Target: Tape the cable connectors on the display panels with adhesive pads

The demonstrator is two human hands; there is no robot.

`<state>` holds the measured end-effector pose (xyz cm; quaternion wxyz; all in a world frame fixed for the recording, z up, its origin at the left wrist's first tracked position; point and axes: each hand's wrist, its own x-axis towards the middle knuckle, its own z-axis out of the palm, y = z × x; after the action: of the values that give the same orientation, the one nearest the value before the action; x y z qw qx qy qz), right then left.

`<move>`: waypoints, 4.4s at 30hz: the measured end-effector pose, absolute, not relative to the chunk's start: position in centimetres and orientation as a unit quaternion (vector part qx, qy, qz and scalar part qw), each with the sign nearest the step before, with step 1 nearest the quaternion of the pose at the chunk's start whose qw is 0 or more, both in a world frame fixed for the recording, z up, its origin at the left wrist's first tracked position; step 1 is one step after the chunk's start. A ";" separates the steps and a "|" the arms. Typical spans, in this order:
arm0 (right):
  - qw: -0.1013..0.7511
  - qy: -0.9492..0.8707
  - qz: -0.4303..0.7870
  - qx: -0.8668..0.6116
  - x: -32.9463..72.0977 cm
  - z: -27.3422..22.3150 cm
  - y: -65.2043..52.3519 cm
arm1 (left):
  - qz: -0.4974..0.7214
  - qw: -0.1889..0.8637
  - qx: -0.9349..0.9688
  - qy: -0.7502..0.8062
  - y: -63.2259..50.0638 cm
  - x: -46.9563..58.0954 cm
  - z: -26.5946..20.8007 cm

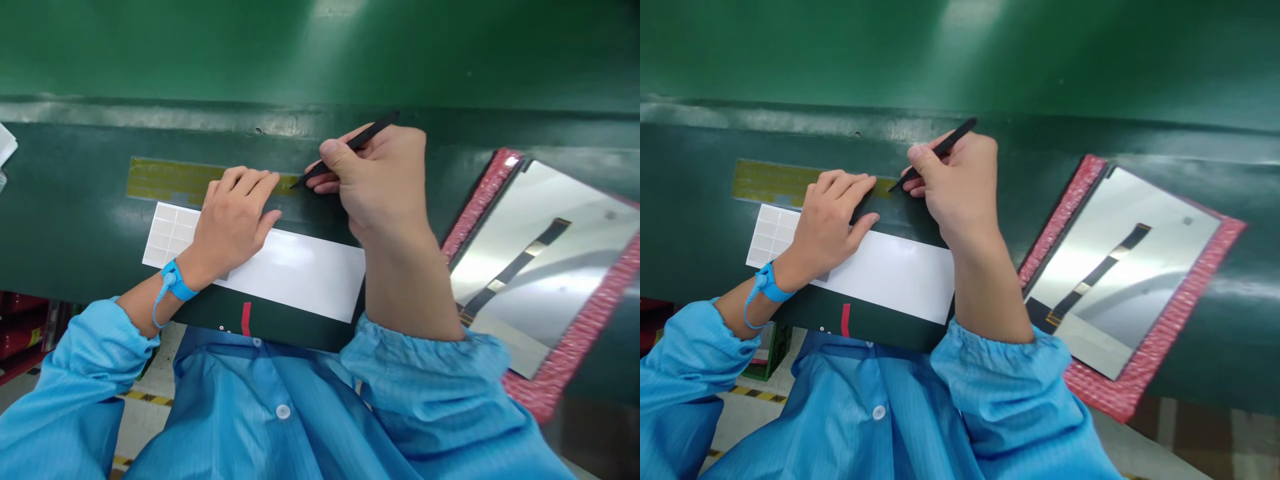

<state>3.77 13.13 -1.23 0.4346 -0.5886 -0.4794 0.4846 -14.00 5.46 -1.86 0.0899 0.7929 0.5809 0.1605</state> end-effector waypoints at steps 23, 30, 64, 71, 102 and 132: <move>0.574 -0.338 0.410 -0.623 24.3 0.2 2.9 | 0.268 -0.044 0.818 0.507 4.7 -13.2 1.9; 0.552 -0.316 0.413 -0.652 24.2 -1.4 1.5 | 0.279 0.079 0.859 0.422 -0.2 0.3 0.9; 0.486 -0.344 0.378 -0.708 22.3 1.8 1.1 | 0.152 0.092 0.882 0.436 -0.7 3.0 0.8; 0.484 -0.369 0.372 -0.701 22.5 1.6 1.1 | 0.154 0.089 0.883 0.435 -0.7 3.0 0.8; 0.512 -0.375 0.358 -0.685 22.4 0.9 1.2 | 0.175 0.072 0.879 0.438 -0.7 3.2 0.7; 0.631 -0.313 0.224 -0.673 21.4 -1.2 1.0 | 0.074 0.043 0.906 0.415 -1.0 4.3 1.0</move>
<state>21.40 0.98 -1.22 0.6315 -0.6729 -0.3135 0.2241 4.33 -0.97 1.02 0.0428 0.9060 0.4146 0.0740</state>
